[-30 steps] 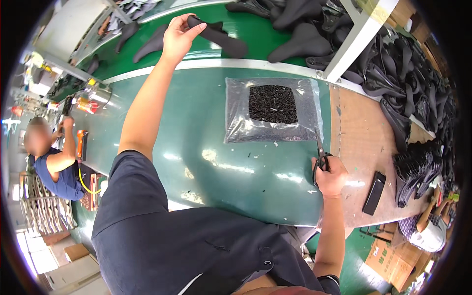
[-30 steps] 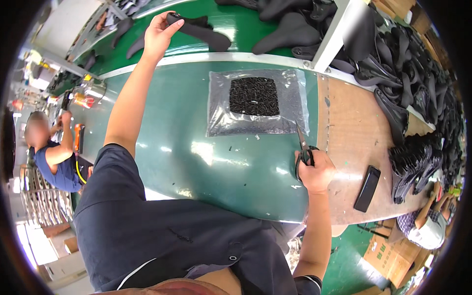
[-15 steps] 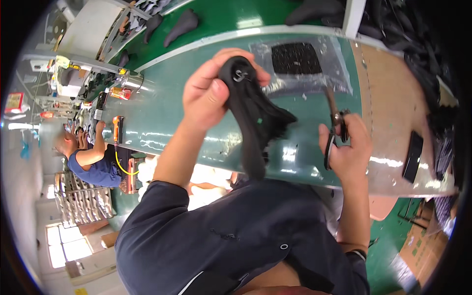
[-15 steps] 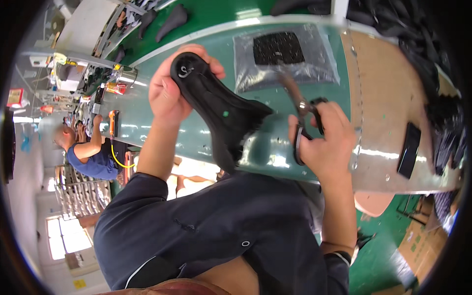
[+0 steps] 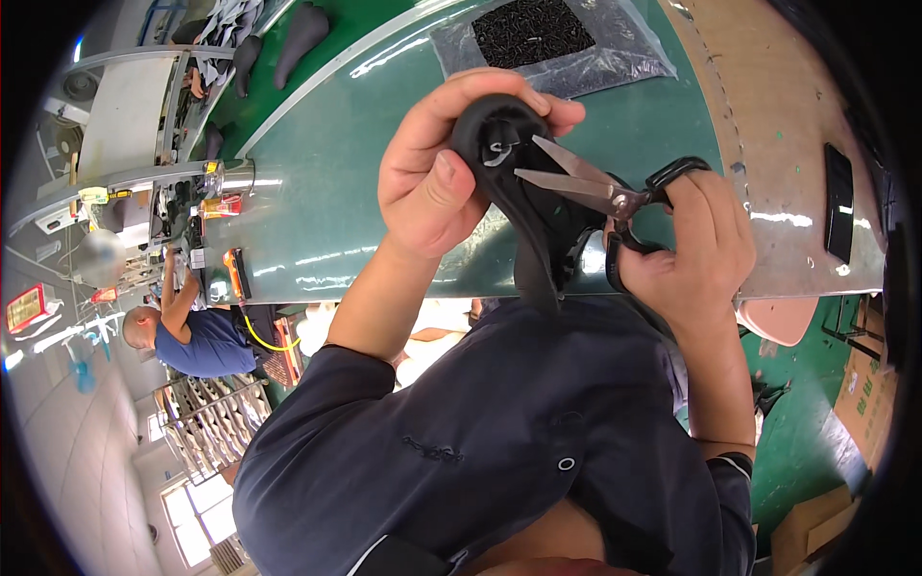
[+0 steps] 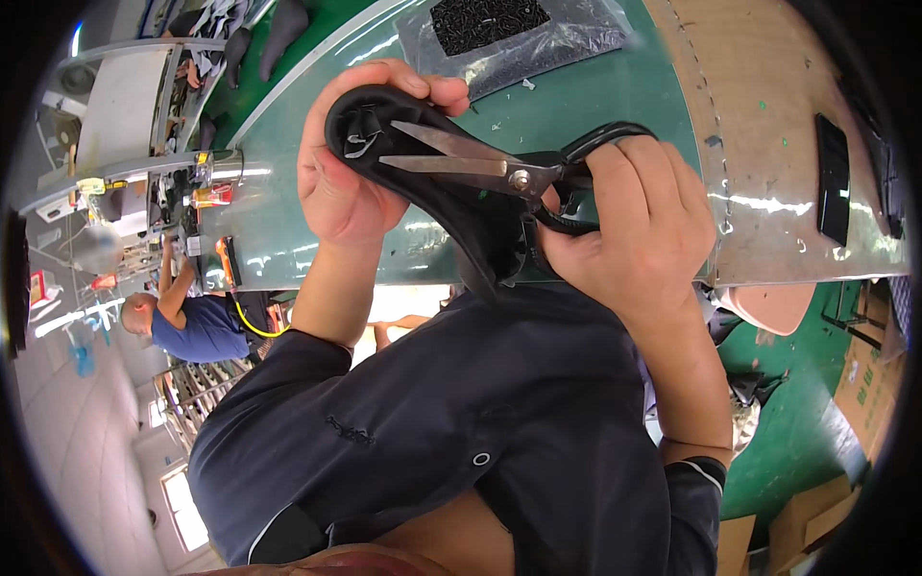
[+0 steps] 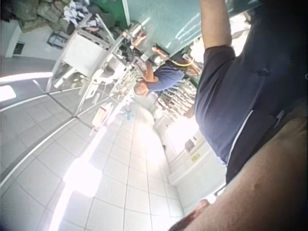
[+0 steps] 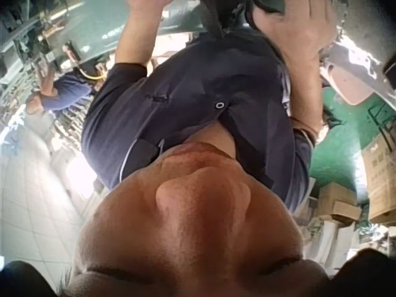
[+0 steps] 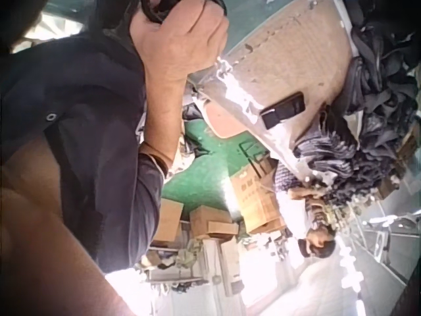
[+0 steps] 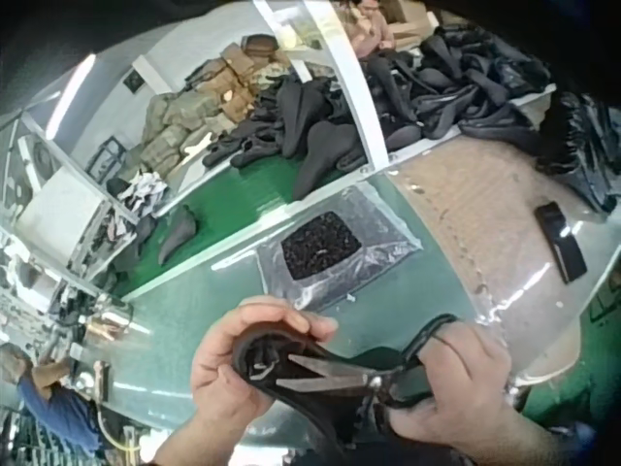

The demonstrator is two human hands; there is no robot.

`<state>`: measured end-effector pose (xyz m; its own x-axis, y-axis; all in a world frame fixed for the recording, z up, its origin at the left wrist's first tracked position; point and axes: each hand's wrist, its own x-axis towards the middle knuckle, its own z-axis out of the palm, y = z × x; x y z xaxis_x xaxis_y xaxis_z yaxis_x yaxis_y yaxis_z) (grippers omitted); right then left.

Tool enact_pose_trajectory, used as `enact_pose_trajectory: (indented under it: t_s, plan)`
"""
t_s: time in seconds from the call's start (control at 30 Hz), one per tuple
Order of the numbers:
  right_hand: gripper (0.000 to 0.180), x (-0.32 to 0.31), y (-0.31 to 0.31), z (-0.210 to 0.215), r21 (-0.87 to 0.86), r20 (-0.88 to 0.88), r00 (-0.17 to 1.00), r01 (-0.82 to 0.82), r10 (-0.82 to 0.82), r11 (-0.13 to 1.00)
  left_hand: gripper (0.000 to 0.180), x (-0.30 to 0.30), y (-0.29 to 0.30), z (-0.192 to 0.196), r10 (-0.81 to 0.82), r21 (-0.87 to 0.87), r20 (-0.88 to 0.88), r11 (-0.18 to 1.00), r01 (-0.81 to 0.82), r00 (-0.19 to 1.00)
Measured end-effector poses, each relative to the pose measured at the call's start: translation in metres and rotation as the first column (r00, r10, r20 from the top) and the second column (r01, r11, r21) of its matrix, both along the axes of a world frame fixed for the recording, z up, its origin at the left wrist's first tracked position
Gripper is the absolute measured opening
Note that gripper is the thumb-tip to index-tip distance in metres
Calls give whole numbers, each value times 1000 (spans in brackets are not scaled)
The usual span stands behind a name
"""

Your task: Trimming excess material from bicycle seats using scissors in a manufacturing environment.

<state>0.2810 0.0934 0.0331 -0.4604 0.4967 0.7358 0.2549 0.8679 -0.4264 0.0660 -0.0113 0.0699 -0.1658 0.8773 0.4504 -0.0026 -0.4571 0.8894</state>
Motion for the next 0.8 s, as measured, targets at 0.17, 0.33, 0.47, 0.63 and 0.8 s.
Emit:
enact_pose_trajectory:
  t_s: [0.17, 0.33, 0.47, 0.63, 0.8]
  plan:
    - [35, -5, 10, 4, 206, 14, 997, 66, -70, 976, 75, -1, 1, 0, -52, 3, 50, 999, 52, 997]
    - [38, -6, 24, 8, 260, 52, 995, 74, -91, 963, 76, -5, 3, -1, -75, -10, 95, 997, 77, 993]
    - [41, -4, 32, 6, 292, 70, 993, 75, -99, 953, 79, -9, 7, 0, -78, -16, 72, 997, 79, 994]
    - [42, -6, 33, 13, 302, 87, 991, 70, -100, 951, 68, -3, 14, -6, -137, 67, 140, 989, 129, 981]
    - [40, -3, 30, 14, 244, 88, 986, 116, -141, 963, 68, -2, 18, -6, -113, 64, 109, 992, 106, 988]
